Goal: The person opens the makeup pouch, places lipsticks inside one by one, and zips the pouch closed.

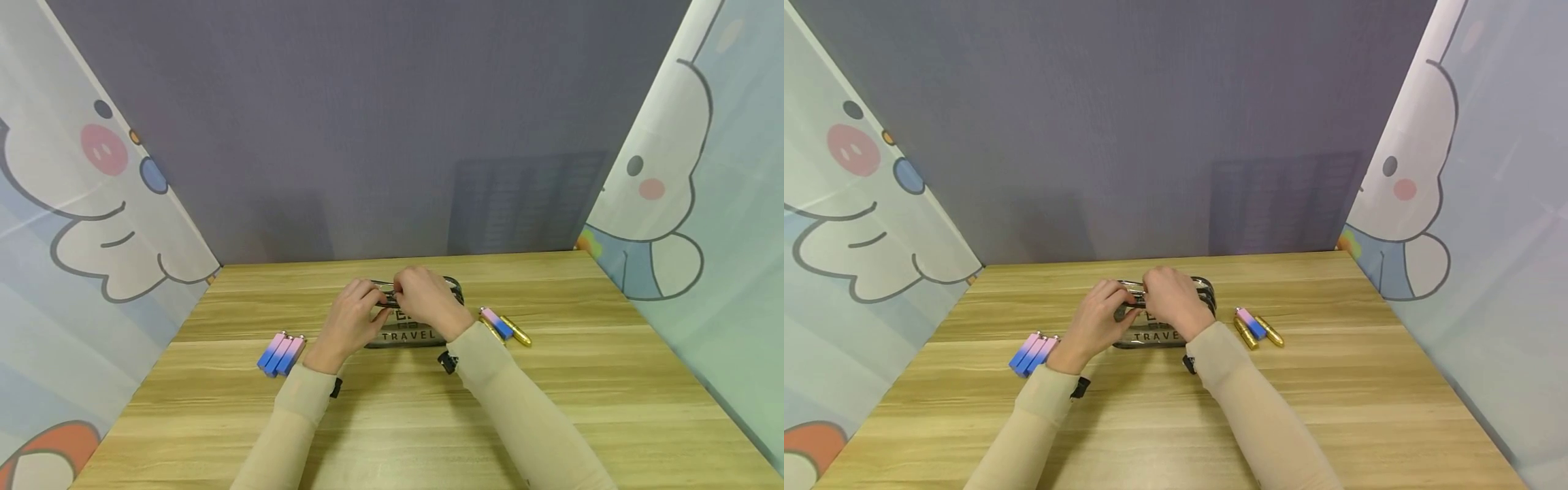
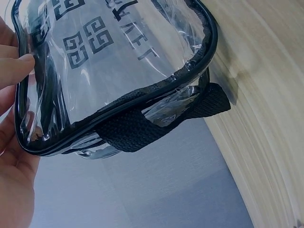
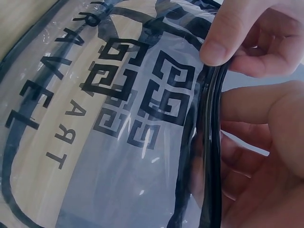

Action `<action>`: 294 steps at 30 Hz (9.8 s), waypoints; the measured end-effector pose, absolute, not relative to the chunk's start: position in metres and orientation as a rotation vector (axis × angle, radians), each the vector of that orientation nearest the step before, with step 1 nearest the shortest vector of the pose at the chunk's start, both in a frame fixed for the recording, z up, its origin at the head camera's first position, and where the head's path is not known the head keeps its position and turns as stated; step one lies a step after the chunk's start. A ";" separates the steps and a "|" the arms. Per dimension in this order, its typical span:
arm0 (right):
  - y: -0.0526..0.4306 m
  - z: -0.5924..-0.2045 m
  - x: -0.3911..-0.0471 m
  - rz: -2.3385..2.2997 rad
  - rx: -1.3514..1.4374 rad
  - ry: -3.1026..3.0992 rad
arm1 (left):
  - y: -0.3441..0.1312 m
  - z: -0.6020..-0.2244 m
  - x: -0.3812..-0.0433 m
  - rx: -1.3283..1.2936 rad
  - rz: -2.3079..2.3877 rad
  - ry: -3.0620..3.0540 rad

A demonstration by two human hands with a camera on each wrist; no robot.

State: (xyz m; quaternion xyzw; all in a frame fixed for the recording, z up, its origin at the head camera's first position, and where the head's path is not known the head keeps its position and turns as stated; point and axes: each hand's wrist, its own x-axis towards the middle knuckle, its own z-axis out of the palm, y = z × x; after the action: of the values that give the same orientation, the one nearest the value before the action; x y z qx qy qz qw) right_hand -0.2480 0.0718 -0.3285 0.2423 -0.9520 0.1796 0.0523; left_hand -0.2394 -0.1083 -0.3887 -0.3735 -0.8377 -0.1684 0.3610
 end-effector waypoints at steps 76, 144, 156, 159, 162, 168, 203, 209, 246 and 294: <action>0.106 -0.332 -0.257 0.999 0.656 -2.896 | -0.106 -0.386 -0.236 -0.940 -0.398 -2.201; 0.135 -0.332 -0.247 1.089 0.586 -2.787 | -0.105 -0.387 -0.236 -0.929 -0.398 -2.217; 0.141 -0.334 -0.248 1.071 0.554 -2.788 | -0.104 -0.387 -0.237 -0.940 -0.405 -2.220; 0.144 -0.335 -0.248 1.061 0.531 -2.795 | -0.105 -0.387 -0.237 -0.942 -0.404 -2.223; 0.146 -0.335 -0.249 1.059 0.527 -2.791 | -0.105 -0.387 -0.237 -0.940 -0.399 -2.230; 0.148 -0.336 -0.249 1.086 0.543 -2.777 | -0.106 -0.386 -0.237 -0.934 -0.385 -2.240; 0.160 -0.343 -0.243 1.143 0.473 -2.678 | -0.107 -0.388 -0.238 -0.930 -0.370 -2.231; 0.162 -0.344 -0.243 1.152 0.470 -2.679 | -0.107 -0.388 -0.239 -0.937 -0.380 -2.223; 0.179 -0.358 -0.237 1.221 0.367 -2.630 | -0.107 -0.385 -0.238 -0.937 -0.397 -2.235; 0.178 -0.359 -0.237 1.234 0.371 -2.609 | -0.043 -0.374 -0.241 -1.049 -0.306 -2.219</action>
State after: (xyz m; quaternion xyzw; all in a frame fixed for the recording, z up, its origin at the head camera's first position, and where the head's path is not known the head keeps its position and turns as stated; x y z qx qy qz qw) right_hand -0.2371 0.1779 -0.3586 0.1266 -0.8906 0.4212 0.1156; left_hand -0.2409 -0.0429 -0.3736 -0.4006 -0.8475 -0.1169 0.3279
